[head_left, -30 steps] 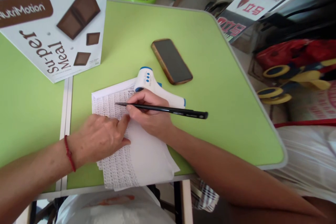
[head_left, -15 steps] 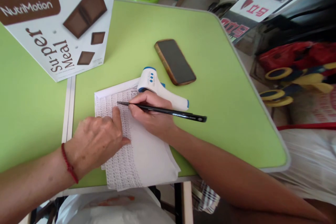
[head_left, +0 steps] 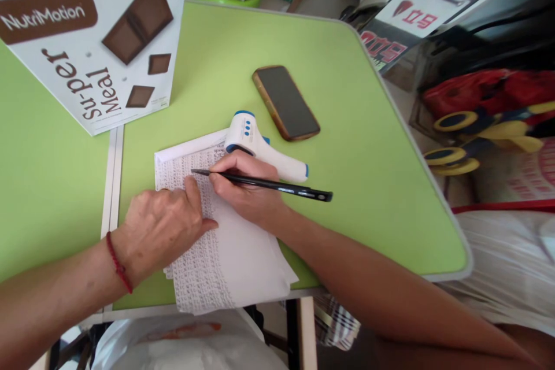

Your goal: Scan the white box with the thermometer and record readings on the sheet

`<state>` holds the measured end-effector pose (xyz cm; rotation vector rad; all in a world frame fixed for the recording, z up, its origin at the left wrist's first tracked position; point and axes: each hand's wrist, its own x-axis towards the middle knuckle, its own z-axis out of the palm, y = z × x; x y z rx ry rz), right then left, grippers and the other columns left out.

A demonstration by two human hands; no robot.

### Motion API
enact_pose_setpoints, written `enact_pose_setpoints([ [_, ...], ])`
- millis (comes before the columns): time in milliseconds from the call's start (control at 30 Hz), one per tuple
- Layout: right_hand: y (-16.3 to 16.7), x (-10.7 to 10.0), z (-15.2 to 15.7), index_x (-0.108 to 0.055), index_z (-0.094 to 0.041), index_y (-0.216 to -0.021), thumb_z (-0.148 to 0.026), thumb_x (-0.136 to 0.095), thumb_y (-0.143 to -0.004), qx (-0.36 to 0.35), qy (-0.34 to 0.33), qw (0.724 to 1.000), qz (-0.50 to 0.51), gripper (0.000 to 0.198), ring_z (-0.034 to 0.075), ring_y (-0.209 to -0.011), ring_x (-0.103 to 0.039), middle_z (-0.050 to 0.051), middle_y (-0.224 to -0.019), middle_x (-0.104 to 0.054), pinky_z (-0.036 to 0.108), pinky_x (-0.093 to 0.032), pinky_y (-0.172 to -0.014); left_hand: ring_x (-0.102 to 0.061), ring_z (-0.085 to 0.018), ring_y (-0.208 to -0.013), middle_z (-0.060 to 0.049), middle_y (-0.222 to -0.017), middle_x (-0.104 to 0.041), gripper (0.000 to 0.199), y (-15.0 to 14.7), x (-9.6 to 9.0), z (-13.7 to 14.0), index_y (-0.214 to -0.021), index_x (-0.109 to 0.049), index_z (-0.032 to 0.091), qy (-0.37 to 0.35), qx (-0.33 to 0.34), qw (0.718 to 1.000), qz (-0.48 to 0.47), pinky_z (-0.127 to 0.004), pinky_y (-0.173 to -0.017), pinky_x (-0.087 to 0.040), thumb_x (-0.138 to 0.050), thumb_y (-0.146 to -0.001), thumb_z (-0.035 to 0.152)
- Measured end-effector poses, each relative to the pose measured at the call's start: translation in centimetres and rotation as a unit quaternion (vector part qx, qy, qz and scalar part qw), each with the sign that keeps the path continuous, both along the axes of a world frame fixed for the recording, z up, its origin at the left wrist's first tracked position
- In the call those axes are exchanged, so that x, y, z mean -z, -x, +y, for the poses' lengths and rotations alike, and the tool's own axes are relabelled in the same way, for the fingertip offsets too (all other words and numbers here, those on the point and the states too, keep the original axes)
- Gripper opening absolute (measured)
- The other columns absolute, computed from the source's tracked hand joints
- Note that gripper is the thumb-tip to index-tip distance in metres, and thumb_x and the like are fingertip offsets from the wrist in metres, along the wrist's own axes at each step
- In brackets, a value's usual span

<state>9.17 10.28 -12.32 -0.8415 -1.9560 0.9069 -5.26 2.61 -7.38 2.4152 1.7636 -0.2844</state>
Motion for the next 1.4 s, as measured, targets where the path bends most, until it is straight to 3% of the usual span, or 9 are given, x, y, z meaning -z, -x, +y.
enact_pose_setpoints([
  [300,0.15,-0.11,-0.21,-0.054,-0.02,-0.066,-0.011,-0.057,-0.072,0.04,0.013,0.999,-0.008,0.011,0.008,-0.052,-0.046,-0.006,-0.057,-0.054,0.022,-0.04,-0.049,-0.063,-0.027,-0.052,-0.01,-0.062,-0.064,0.045,0.2,0.04,-0.14,-0.102,-0.056,0.006,-0.022,0.004,1.0,-0.014,-0.029,-0.041,-0.037,-0.054,-0.089,0.049],
  [567,0.02,-0.14,-0.08,-0.054,-0.02,-0.065,-0.011,-0.057,-0.071,0.009,0.028,1.0,-0.002,0.01,0.007,-0.051,-0.046,-0.006,-0.055,-0.053,0.022,-0.039,-0.049,-0.063,-0.027,-0.052,-0.008,-0.061,-0.064,0.044,0.26,0.07,0.02,-0.101,-0.056,0.007,-0.026,-0.001,0.999,-0.019,-0.029,-0.041,-0.037,-0.057,-0.088,0.048],
  [1400,0.11,-0.16,-0.05,-0.052,-0.019,-0.064,-0.012,-0.055,-0.069,0.038,0.032,0.999,0.016,0.01,0.007,-0.049,-0.043,-0.006,-0.054,-0.05,0.022,-0.037,-0.047,-0.062,-0.026,-0.05,-0.009,-0.059,-0.063,0.041,0.26,-0.23,0.23,-0.097,-0.056,0.008,-0.024,-0.001,1.0,-0.013,-0.028,-0.04,-0.033,-0.057,-0.087,0.048],
])
